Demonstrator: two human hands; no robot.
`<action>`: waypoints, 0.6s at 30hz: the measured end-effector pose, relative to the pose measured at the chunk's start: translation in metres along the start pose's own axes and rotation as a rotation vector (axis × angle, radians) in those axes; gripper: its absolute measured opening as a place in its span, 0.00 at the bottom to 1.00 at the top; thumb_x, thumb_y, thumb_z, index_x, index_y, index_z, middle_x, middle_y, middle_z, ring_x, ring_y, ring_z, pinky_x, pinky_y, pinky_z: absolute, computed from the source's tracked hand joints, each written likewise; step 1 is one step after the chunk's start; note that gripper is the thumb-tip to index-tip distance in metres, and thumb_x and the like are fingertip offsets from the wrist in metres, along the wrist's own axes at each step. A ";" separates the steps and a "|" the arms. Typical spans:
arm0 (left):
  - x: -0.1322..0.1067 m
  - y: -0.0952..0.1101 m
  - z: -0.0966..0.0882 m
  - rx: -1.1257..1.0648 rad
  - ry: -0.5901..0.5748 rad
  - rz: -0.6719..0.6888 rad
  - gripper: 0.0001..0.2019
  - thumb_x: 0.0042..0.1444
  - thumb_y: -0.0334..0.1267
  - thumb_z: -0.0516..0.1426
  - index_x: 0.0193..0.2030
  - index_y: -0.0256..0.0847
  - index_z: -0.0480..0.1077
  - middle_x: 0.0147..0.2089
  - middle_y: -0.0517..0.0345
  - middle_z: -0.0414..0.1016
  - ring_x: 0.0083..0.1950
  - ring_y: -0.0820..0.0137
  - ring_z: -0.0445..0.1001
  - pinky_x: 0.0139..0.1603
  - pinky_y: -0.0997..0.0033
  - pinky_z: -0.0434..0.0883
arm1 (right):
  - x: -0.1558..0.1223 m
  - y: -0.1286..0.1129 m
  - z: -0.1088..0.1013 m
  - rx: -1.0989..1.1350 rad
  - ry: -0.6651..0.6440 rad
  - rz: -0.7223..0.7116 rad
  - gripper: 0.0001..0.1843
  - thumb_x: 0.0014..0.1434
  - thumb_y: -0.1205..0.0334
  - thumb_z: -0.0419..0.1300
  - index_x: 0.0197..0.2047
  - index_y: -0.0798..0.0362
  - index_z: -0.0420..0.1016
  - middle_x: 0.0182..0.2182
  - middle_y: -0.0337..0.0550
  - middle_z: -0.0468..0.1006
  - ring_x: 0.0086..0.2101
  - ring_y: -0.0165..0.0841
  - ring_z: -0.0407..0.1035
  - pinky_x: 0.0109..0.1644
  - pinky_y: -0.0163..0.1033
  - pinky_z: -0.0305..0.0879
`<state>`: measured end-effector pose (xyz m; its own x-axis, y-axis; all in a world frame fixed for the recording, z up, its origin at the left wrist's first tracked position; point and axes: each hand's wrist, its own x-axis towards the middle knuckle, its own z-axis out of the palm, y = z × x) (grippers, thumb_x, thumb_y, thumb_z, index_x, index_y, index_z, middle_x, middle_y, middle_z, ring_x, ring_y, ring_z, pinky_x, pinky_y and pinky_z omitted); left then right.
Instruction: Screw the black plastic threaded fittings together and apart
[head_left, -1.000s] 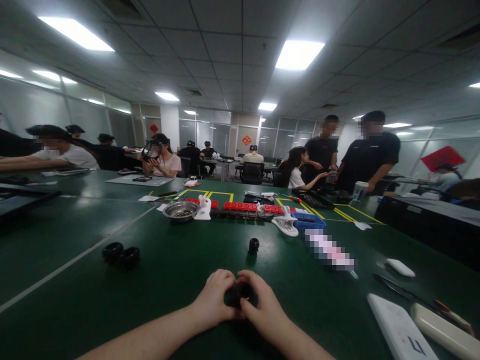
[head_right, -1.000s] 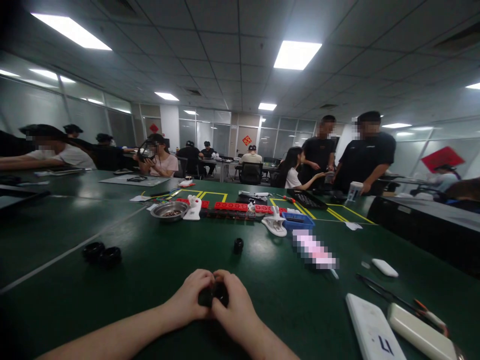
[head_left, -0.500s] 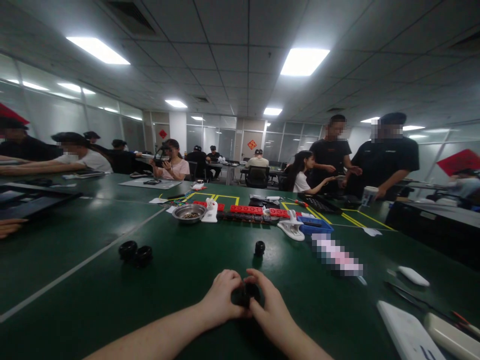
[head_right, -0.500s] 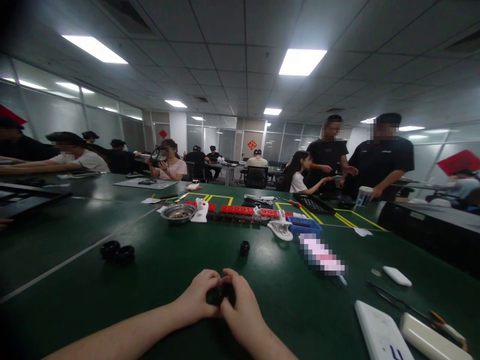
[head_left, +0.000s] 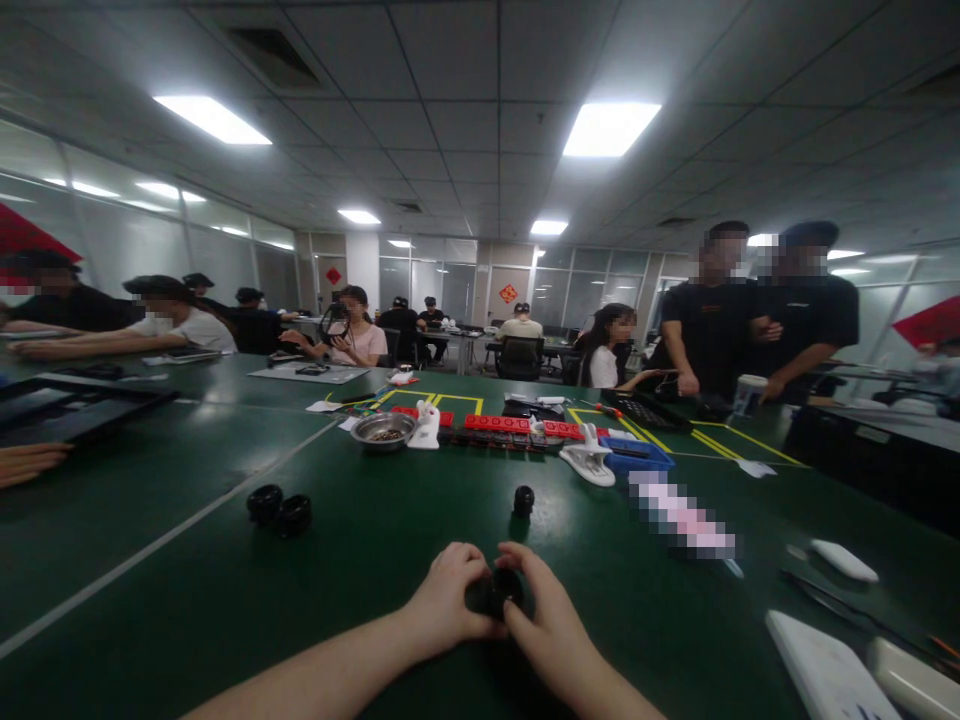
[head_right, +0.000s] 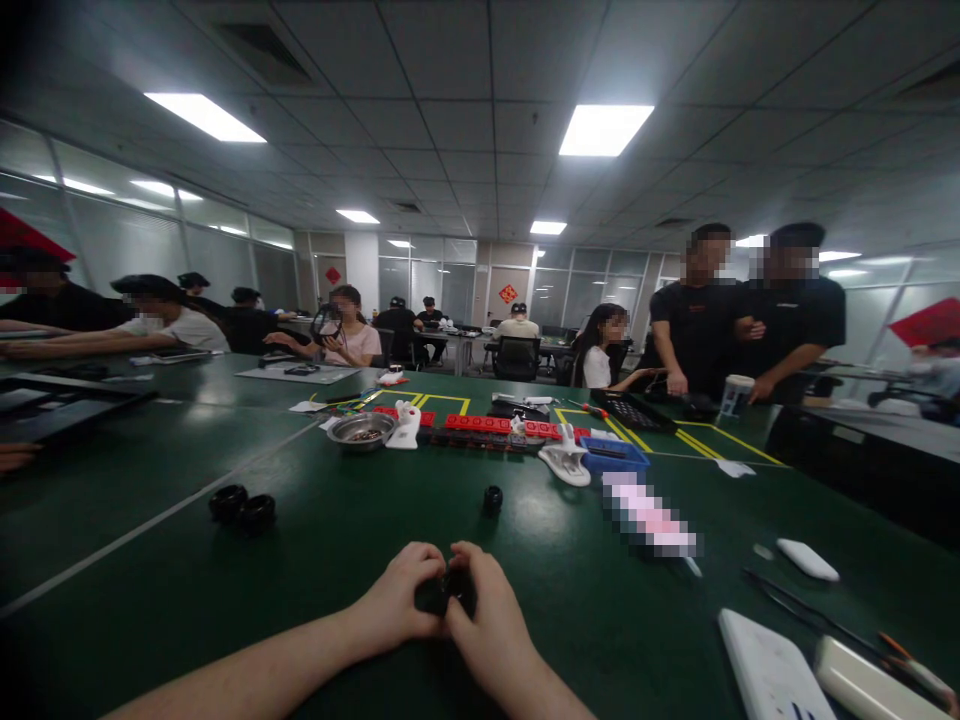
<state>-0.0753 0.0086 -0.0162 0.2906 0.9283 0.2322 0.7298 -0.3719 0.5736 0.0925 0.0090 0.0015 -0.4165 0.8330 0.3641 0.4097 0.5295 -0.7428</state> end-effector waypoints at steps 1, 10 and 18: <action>0.000 0.001 -0.001 -0.003 0.003 -0.002 0.21 0.35 0.53 0.62 0.33 0.42 0.69 0.41 0.57 0.64 0.45 0.62 0.61 0.44 0.65 0.61 | -0.001 0.000 -0.001 0.004 -0.015 -0.003 0.26 0.44 0.74 0.51 0.50 0.55 0.60 0.43 0.47 0.68 0.45 0.36 0.63 0.52 0.44 0.57; 0.000 -0.003 0.002 -0.013 0.006 -0.014 0.21 0.33 0.52 0.63 0.32 0.42 0.68 0.42 0.57 0.63 0.46 0.62 0.61 0.45 0.64 0.61 | 0.001 0.009 0.002 -0.055 0.114 0.036 0.20 0.48 0.65 0.55 0.46 0.56 0.62 0.40 0.50 0.68 0.43 0.40 0.63 0.49 0.47 0.59; 0.001 -0.006 0.003 0.000 -0.007 -0.006 0.21 0.33 0.51 0.63 0.33 0.41 0.68 0.41 0.58 0.64 0.45 0.63 0.61 0.44 0.66 0.61 | 0.000 0.007 0.001 0.049 -0.001 -0.007 0.27 0.44 0.74 0.50 0.50 0.54 0.60 0.43 0.46 0.69 0.46 0.36 0.63 0.54 0.45 0.56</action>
<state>-0.0771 0.0120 -0.0213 0.2908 0.9304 0.2230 0.7313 -0.3664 0.5753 0.0942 0.0125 -0.0046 -0.4201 0.8290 0.3692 0.3665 0.5272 -0.7666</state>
